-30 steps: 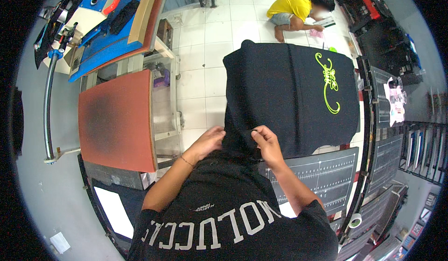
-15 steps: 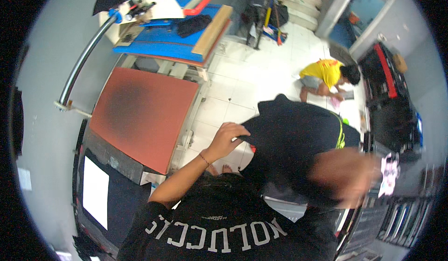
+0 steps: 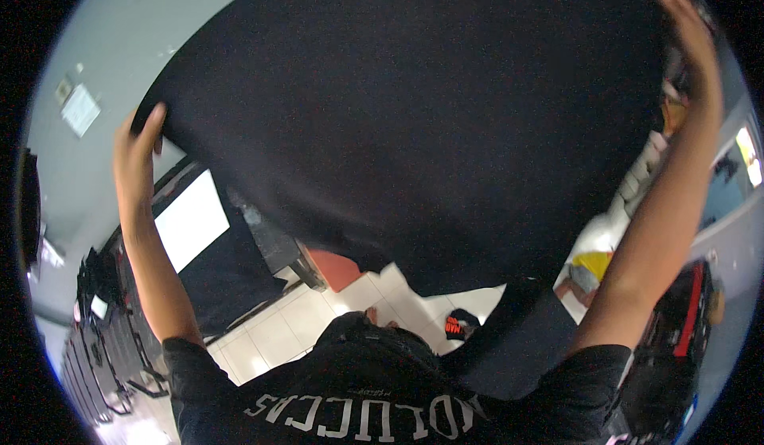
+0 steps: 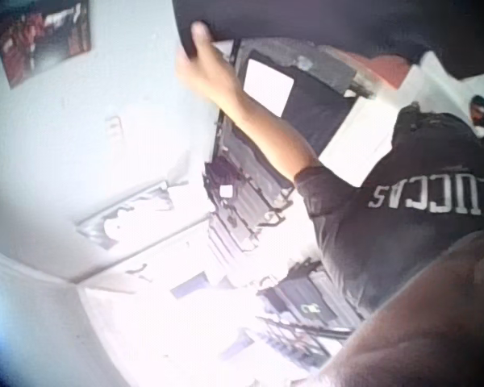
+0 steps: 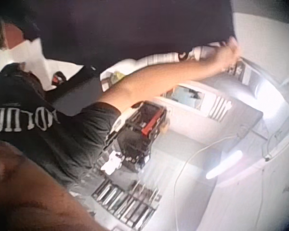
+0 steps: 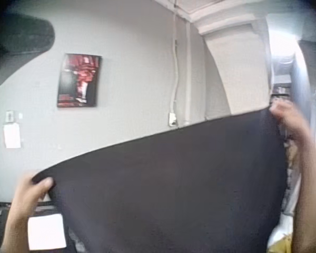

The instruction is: The person places black shirts onto printing boards, aligns transfer paper over the logos, and operates a heat press machine to finalize the designs.

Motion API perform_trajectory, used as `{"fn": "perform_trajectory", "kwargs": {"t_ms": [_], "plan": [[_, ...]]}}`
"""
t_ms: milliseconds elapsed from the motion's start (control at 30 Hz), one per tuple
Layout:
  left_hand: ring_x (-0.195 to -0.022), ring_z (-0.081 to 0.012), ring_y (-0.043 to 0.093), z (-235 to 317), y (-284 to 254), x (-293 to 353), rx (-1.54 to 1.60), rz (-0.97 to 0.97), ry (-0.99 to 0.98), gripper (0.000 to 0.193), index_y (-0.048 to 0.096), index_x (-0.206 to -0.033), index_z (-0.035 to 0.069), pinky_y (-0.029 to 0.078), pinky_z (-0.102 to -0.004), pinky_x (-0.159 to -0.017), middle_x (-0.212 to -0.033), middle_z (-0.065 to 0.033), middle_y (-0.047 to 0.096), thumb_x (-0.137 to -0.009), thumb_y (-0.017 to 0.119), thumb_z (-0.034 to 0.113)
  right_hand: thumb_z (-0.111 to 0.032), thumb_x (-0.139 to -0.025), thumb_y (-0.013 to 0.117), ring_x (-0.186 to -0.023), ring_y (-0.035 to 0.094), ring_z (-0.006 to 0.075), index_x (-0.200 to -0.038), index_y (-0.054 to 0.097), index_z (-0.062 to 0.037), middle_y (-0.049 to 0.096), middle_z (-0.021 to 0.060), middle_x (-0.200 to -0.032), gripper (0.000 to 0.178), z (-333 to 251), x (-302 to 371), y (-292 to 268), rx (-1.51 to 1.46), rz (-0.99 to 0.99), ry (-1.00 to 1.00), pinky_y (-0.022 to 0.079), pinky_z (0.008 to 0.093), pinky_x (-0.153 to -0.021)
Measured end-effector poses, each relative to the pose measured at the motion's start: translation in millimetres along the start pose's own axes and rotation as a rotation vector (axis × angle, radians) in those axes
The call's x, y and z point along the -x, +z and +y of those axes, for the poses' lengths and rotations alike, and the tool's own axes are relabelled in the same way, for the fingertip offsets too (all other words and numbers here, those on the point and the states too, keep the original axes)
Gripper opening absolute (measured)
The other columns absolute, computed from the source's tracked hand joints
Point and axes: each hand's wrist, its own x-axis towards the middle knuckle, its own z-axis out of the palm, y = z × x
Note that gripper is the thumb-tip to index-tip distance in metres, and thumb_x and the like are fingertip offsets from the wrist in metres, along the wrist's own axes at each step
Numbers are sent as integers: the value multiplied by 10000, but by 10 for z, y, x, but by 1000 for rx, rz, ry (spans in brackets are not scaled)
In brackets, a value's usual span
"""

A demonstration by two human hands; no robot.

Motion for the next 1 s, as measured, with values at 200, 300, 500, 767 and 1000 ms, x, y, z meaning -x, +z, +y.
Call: {"fn": "perform_trajectory", "kwargs": {"t_ms": [200, 300, 500, 767, 1000], "plan": [[-790, -115, 501, -802, -526, -1147, -102, -33, -260, 396, 657, -1165, 2, 436, -256, -604, -930, -33, 633, -944, 641, 330, -193, -1002, 526, -993, 675, 262, -1158, 504, -21, 559, 62, -1015, 233, -1274, 136, 2615, -905, -266, 507, 596, 294, -804], [-843, -157, 553, -954, -820, -1505, 100, 159, -192, 410, 611, -1228, -15, 500, -305, -671, -1068, -74, 623, -963, 616, 298, -109, -1020, 446, -1075, 654, 357, -1199, 409, 99, 542, 151, -1083, 277, -1658, -93, 3050, -1097, -192, 390, 583, 358, -910], [-1000, -226, 601, -355, -1459, -1298, 262, 324, 262, 368, 550, -1192, -74, 527, -336, -961, -1168, -131, 576, -999, 571, 238, -95, -1010, 473, -1245, 520, 427, -1294, 310, 148, 496, 400, -1249, 408, -1891, -98, 2486, -1415, 86, 110, 453, 427, -1085], [-1086, -263, 615, -18, -1249, 1420, -111, 286, 189, 144, 614, -1011, -13, 437, -392, -1006, -1100, -172, 644, -960, 527, 90, -187, -1028, 505, -993, 548, 90, -1336, 455, 24, 578, 120, -1252, 377, -600, 1867, 2294, -1290, -59, 251, 457, 223, -811], [-1159, -243, 541, -733, 99, 2890, -277, 262, -453, 205, 661, -937, 22, 429, -346, -1001, -1237, -126, 555, -804, 589, -116, -230, -1035, 485, -824, 550, 108, -1128, 557, -22, 606, 59, -1079, 239, -306, 3786, 3036, -866, -463, 506, 504, 251, -779]]}}
